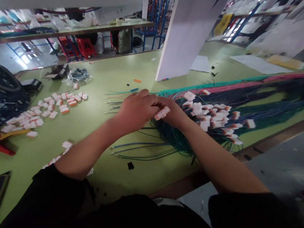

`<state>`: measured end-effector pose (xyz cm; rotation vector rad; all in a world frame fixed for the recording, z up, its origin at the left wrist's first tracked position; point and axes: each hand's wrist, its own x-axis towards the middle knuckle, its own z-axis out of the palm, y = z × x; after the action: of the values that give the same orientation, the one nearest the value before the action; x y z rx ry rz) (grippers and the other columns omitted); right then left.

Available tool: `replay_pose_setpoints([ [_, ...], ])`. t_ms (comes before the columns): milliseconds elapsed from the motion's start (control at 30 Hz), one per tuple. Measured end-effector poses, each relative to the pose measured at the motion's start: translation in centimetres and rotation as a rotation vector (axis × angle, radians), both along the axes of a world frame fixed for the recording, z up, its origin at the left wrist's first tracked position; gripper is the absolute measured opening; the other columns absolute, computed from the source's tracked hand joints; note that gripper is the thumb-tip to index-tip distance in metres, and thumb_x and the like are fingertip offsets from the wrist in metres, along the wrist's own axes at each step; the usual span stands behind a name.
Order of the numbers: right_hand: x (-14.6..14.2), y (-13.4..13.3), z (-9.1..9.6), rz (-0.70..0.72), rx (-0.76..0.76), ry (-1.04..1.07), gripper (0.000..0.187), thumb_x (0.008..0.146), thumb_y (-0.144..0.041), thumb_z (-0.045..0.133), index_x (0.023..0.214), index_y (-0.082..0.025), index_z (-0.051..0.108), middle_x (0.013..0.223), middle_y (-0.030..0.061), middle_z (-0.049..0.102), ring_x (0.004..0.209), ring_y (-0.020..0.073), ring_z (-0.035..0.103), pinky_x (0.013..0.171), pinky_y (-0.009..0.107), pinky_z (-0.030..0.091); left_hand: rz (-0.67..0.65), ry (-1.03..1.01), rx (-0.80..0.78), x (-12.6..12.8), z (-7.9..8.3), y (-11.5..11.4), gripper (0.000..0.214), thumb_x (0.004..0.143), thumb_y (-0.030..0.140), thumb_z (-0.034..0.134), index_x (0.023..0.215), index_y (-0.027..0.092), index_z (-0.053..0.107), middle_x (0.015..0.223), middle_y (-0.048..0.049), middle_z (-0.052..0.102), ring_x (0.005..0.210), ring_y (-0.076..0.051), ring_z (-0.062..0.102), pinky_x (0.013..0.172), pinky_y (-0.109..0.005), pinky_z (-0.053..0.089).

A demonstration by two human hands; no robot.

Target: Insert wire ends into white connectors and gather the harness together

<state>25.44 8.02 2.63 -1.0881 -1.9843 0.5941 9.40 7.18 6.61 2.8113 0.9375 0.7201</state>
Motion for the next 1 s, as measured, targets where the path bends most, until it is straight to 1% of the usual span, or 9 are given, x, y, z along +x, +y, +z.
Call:
replay_pose_setpoints([
  [100, 0.9, -0.8, -0.6, 0.027, -0.094, 0.166, 0.024, 0.074, -0.027, 0.054, 0.095, -0.016, 0.057, 0.084, 0.0033, 0.063, 0.079, 0.0160, 0.058, 0.073, 0.032, 0.047, -0.004, -0.038, -0.142, -0.2, 0.0, 0.9, 0.012, 0.075, 0.024, 0.058, 0.078, 0.013, 0.062, 0.080, -0.0059, 0.062, 0.080, -0.017, 0.055, 0.071, -0.028, 0.039],
  [167, 1.7, -2.0, -0.8, -0.027, 0.002, 0.150, 0.029, 0.076, -0.024, 0.051, 0.103, -0.017, 0.053, 0.087, 0.0045, 0.062, 0.080, 0.0165, 0.059, 0.073, 0.033, 0.048, 0.049, -0.063, -0.304, -0.1, -0.2, 1.3, 0.016, 0.076, 0.027, 0.058, 0.076, 0.012, 0.063, 0.073, -0.0041, 0.062, 0.070, -0.014, 0.054, 0.066, -0.026, 0.038],
  [267, 2.0, -4.7, -0.8, -0.095, 0.395, -0.141, 0.035, 0.075, -0.013, 0.048, 0.109, -0.018, 0.052, 0.102, 0.0084, 0.060, 0.096, 0.0194, 0.056, 0.083, 0.037, 0.044, 0.108, -0.089, -0.451, 0.1, -0.6, 1.6, 0.020, 0.077, 0.026, 0.054, 0.067, 0.011, 0.062, 0.061, -0.0013, 0.059, 0.058, -0.011, 0.051, 0.059, -0.024, 0.036],
  [333, 1.2, -6.6, -0.8, -0.007, 0.612, -0.438, 0.038, 0.073, -0.008, 0.048, 0.109, -0.019, 0.054, 0.107, 0.0083, 0.060, 0.105, 0.0204, 0.052, 0.090, 0.037, 0.038, 0.135, -0.135, -0.490, 0.3, -0.9, 1.7, 0.019, 0.076, 0.025, 0.055, 0.065, 0.010, 0.061, 0.058, 0.0004, 0.056, 0.056, -0.010, 0.049, 0.057, -0.024, 0.034],
  [467, -0.7, -8.4, -1.0, 0.041, 0.752, -0.778, 0.032, 0.076, -0.007, 0.046, 0.104, -0.017, 0.057, 0.093, 0.0054, 0.065, 0.089, 0.0171, 0.055, 0.087, 0.034, 0.034, 0.123, -0.335, -0.647, 0.8, -1.7, 1.7, 0.014, 0.075, 0.022, 0.055, 0.070, 0.010, 0.061, 0.059, 0.0025, 0.055, 0.056, -0.008, 0.048, 0.057, -0.022, 0.036],
  [600, -0.2, -8.1, 0.1, 0.017, 0.670, -0.755, 0.019, 0.082, -0.020, 0.048, 0.098, -0.016, 0.058, 0.083, 0.0041, 0.065, 0.077, 0.0157, 0.056, 0.072, 0.031, 0.031, 0.087, -0.401, -0.889, 0.9, -1.7, 1.4, 0.016, 0.078, 0.020, 0.051, 0.068, 0.011, 0.058, 0.053, 0.0026, 0.054, 0.049, -0.007, 0.049, 0.055, -0.022, 0.040],
  [667, 0.6, -7.5, 1.1, -0.044, 0.581, -0.759, 0.024, 0.084, -0.031, 0.047, 0.097, -0.015, 0.057, 0.082, 0.0053, 0.066, 0.075, 0.0170, 0.057, 0.068, 0.031, 0.030, 0.105, -0.357, -0.947, 0.9, -1.3, 1.3, 0.020, 0.080, 0.020, 0.050, 0.062, 0.012, 0.054, 0.048, 0.0020, 0.052, 0.045, -0.008, 0.050, 0.054, -0.023, 0.041],
  [833, 1.3, -4.9, 1.7, -0.257, 0.321, -0.851, 0.028, 0.086, -0.019, 0.037, 0.104, -0.012, 0.057, 0.091, 0.0104, 0.069, 0.077, 0.0212, 0.060, 0.067, 0.032, 0.031, 0.101, -0.286, -0.776, 1.2, -1.6, 1.0, 0.028, 0.083, 0.020, 0.046, 0.056, 0.013, 0.049, 0.047, 0.0011, 0.053, 0.045, -0.007, 0.050, 0.054, -0.021, 0.041],
  [1000, 1.5, -3.5, 0.5, -0.183, 0.186, -0.613, 0.032, 0.085, -0.016, 0.036, 0.109, -0.013, 0.056, 0.100, 0.0106, 0.069, 0.091, 0.0220, 0.062, 0.074, 0.031, 0.041, 0.084, -0.350, -0.677, 1.7, -3.5, 0.9, 0.015, 0.076, 0.026, 0.059, 0.079, 0.014, 0.052, 0.054, 0.0036, 0.056, 0.050, -0.009, 0.053, 0.052, -0.021, 0.039],
])
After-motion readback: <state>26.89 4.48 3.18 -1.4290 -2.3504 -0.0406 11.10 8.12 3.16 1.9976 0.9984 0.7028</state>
